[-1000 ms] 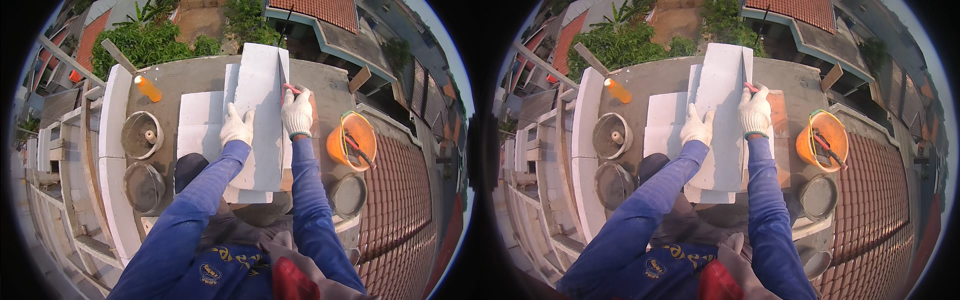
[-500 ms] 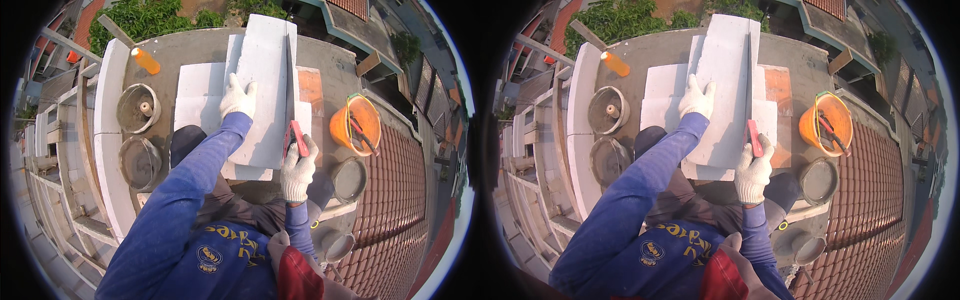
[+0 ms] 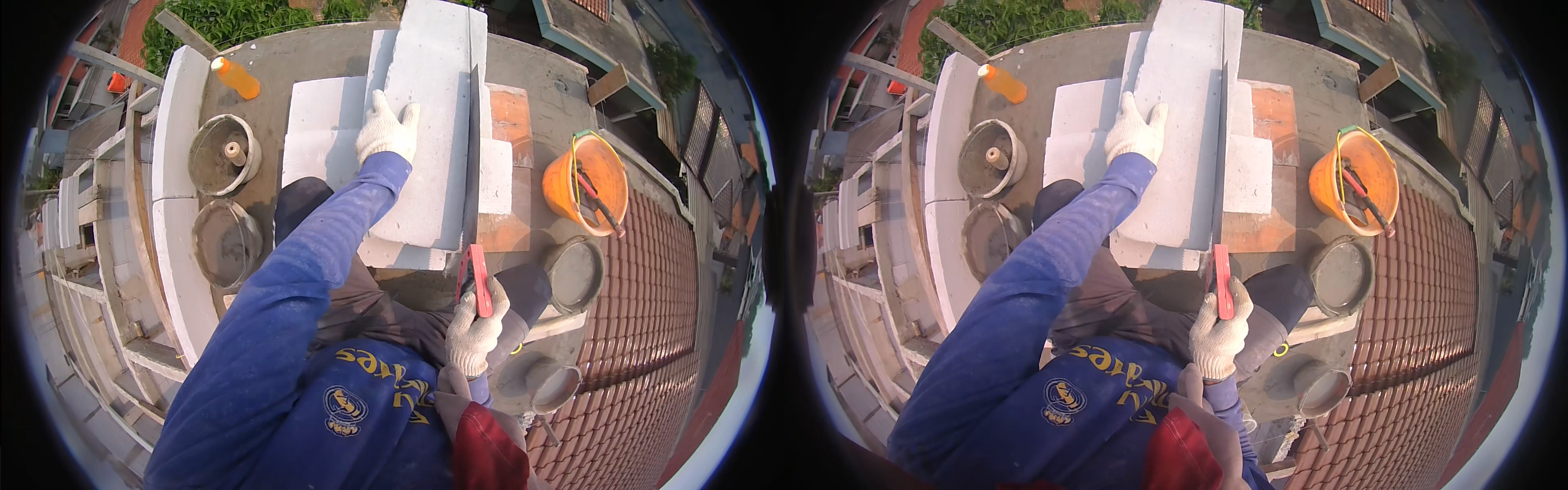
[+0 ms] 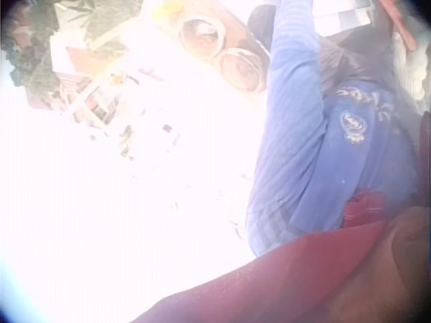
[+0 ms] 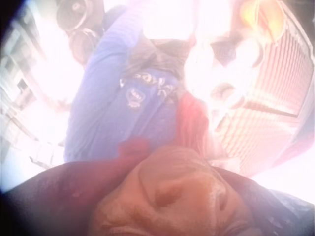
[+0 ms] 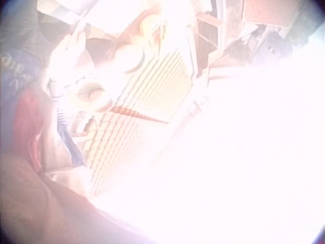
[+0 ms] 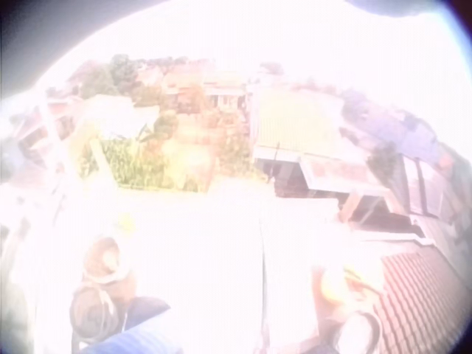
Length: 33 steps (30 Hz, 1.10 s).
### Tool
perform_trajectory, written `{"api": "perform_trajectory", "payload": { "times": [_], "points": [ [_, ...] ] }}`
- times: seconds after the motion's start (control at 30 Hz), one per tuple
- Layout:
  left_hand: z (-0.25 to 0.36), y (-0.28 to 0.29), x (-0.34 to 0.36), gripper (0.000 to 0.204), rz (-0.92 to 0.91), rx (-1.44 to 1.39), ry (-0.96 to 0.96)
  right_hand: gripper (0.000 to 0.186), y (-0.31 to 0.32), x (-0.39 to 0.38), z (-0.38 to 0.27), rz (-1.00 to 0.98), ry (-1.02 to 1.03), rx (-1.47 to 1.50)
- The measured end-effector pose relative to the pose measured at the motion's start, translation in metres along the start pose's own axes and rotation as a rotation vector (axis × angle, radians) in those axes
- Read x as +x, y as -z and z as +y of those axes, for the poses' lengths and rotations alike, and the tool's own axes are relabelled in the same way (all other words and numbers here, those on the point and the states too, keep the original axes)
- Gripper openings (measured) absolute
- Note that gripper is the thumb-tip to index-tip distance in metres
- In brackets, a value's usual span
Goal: The person marks a white rectangular tile with a pencil, then uses a hand saw to cut it into smaller pieces. They repeatedly reposition the tile and saw to complete the cuts.
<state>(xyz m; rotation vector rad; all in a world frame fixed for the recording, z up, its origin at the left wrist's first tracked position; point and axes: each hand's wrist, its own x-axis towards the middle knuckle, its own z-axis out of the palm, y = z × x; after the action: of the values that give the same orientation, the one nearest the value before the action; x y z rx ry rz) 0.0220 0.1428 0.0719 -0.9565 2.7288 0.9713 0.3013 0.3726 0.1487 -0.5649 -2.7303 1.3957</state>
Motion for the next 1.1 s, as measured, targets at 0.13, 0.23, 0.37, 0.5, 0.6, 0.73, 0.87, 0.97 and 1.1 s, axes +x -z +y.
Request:
{"api": "perform_trajectory", "payload": {
  "times": [0.13, 0.23, 0.37, 0.5, 0.6, 0.73, 0.87, 0.97, 1.1],
  "points": [
    [0.000, 0.003, -0.005, 0.097, 0.024, 0.008, -0.023, 0.051, -0.045, 0.084, -0.003, 0.024, 0.340, 0.069],
    [-0.001, 0.002, -0.007, 0.098, 0.031, 0.030, -0.016, 0.049, -0.038, 0.056, 0.015, -0.006, 0.209, 0.056],
    [0.001, 0.000, -0.001, 0.099, 0.028, 0.054, -0.018, 0.061, 0.005, -0.041, 0.026, 0.031, -0.074, -0.056],
    [0.001, -0.003, -0.001, 0.097, 0.052, 0.083, -0.010, 0.051, -0.015, 0.007, 0.015, 0.018, 0.097, 0.008],
    [-0.003, -0.006, -0.001, 0.098, 0.090, 0.098, -0.051, 0.048, -0.035, 0.033, 0.016, -0.037, 0.114, 0.157],
    [-0.005, -0.013, 0.010, 0.098, 0.116, 0.073, -0.099, 0.053, -0.004, -0.027, 0.028, -0.014, 0.151, -0.016],
    [-0.009, -0.016, 0.015, 0.099, 0.122, 0.069, -0.097, 0.054, 0.001, -0.028, 0.029, 0.091, 0.220, 0.013],
    [-0.007, -0.016, 0.014, 0.099, 0.122, 0.097, -0.085, 0.053, -0.024, 0.014, 0.024, -0.038, 0.083, 0.134],
    [-0.005, -0.015, 0.011, 0.100, 0.130, 0.096, -0.080, 0.051, -0.019, -0.007, 0.025, -0.091, 0.020, 0.000]
  ]
}}
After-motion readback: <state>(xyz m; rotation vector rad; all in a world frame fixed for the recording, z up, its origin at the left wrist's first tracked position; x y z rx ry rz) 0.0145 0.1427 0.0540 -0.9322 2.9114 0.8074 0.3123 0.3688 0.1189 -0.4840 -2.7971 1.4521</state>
